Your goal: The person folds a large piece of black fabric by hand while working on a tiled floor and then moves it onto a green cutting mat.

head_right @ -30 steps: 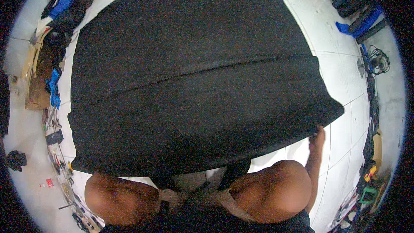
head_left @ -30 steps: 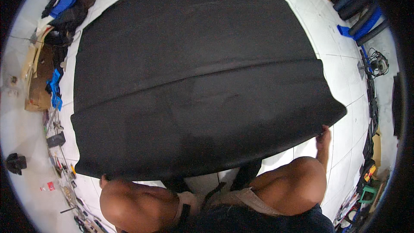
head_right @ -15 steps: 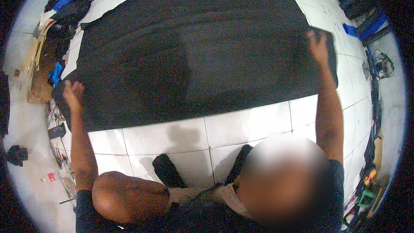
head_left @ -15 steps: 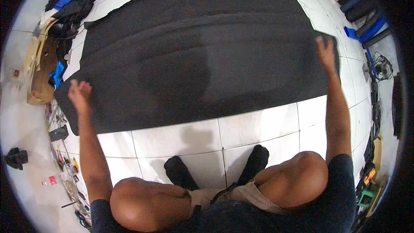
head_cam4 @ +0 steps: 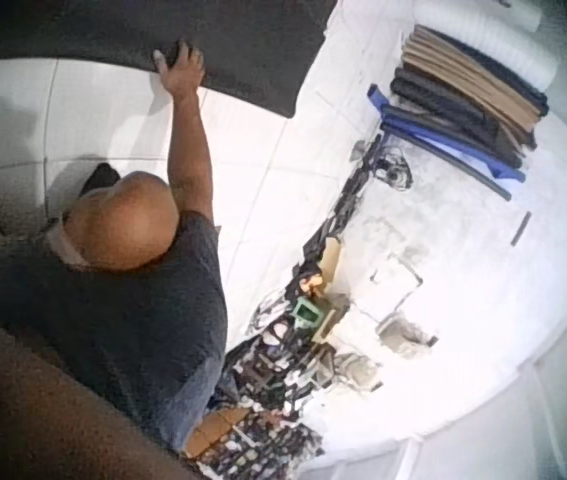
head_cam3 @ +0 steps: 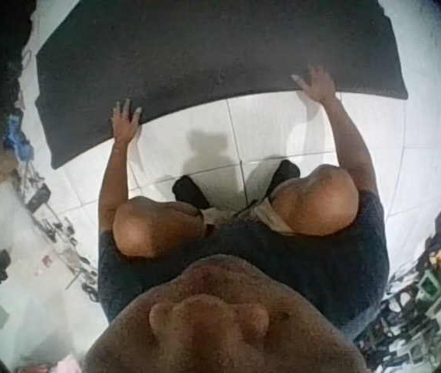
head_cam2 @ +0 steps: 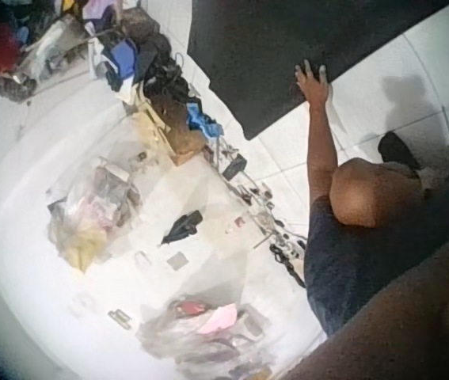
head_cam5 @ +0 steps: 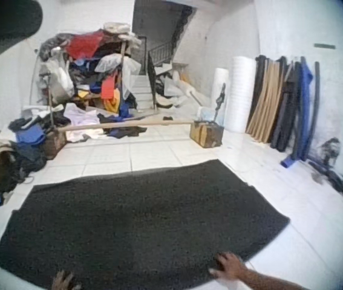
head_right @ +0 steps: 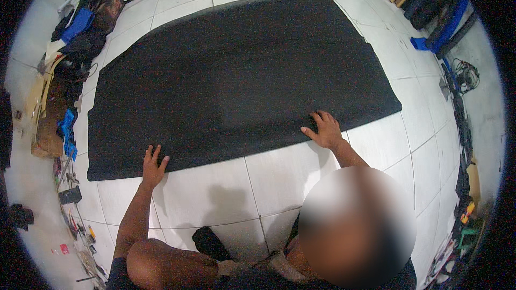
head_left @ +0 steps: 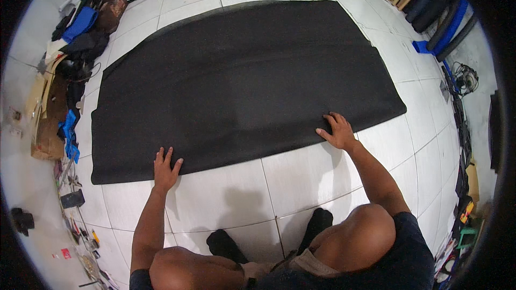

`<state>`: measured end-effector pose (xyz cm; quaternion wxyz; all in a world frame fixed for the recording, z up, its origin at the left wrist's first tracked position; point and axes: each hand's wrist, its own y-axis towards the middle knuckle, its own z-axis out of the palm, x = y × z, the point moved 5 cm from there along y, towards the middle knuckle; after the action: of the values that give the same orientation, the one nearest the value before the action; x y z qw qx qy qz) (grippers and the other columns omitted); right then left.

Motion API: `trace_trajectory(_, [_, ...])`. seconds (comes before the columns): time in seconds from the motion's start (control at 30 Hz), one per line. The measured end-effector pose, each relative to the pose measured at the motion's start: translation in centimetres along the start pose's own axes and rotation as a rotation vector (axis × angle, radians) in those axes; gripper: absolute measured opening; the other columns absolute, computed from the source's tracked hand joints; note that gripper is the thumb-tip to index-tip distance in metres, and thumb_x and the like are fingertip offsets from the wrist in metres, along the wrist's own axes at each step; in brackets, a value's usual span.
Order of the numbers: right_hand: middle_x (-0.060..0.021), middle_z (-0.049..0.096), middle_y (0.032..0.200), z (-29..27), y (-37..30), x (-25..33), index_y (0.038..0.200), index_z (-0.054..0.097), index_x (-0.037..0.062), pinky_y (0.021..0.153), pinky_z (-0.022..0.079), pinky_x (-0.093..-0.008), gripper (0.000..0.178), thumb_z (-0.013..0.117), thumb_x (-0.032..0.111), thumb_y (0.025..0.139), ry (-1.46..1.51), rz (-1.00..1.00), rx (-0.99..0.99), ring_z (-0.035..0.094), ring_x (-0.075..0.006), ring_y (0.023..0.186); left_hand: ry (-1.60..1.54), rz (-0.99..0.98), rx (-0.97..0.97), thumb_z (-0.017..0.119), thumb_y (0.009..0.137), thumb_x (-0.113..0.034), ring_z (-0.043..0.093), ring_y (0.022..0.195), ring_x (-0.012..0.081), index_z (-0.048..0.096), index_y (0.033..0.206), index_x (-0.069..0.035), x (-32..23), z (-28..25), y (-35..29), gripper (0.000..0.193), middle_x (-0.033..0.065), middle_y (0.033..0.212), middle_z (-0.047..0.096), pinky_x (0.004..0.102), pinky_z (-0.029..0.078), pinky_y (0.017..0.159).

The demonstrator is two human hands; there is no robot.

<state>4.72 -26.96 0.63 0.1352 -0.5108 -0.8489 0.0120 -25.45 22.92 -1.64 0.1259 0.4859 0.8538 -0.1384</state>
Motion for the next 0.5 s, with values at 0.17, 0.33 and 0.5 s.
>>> trace_trajectory(0.17, [-0.0228, 0.045, 0.129, -1.2, -1.0, -1.7, 0.124, 0.047, 0.0014, 0.099, 0.035, -0.0480, 0.067, 0.053, 0.054, 0.083, 0.131, 0.062, -0.128, 0.042, -0.0381, 0.121, 0.032, 0.025, -0.105, 0.054, 0.088, -0.041, 0.029, 0.129, 0.0428, 0.045, 0.131, -0.003, 1.5, 1.0, -1.0, 0.058, 0.0267, 0.140, 0.030, 0.0527, 0.022, 0.106])
trace_trajectory(0.33, [-0.0165, 0.061, 0.085, 3.1, -7.3, -8.7, 0.109, 0.047, -0.0031, 0.056, 0.052, -0.0366, 0.068, 0.059, 0.058, 0.080, 0.872, 0.969, -0.032, 0.063, -0.0234, 0.065, -0.841, -1.130, -0.662, 0.057, 0.088, -0.032, 0.051, 0.105, 0.0364, 0.046, 0.120, 0.009, 10.4, 0.3, -5.6, 0.053, 0.0239, 0.112, 0.053, 0.0466, 0.044, 0.088])
trace_trajectory(0.5, [-0.0077, 0.060, 0.084, 7.6, -1.5, -12.0, 0.100, 0.055, 0.0033, 0.057, 0.053, -0.0323, 0.035, 0.056, 0.036, 0.089, 1.678, 0.818, -0.216, 0.060, -0.0194, 0.070, -1.647, -0.934, -0.516, 0.056, 0.087, -0.021, 0.058, 0.082, 0.0284, 0.051, 0.111, 0.007, 20.3, 1.8, -3.2, 0.037, 0.0185, 0.098, 0.057, 0.0379, 0.052, 0.064])
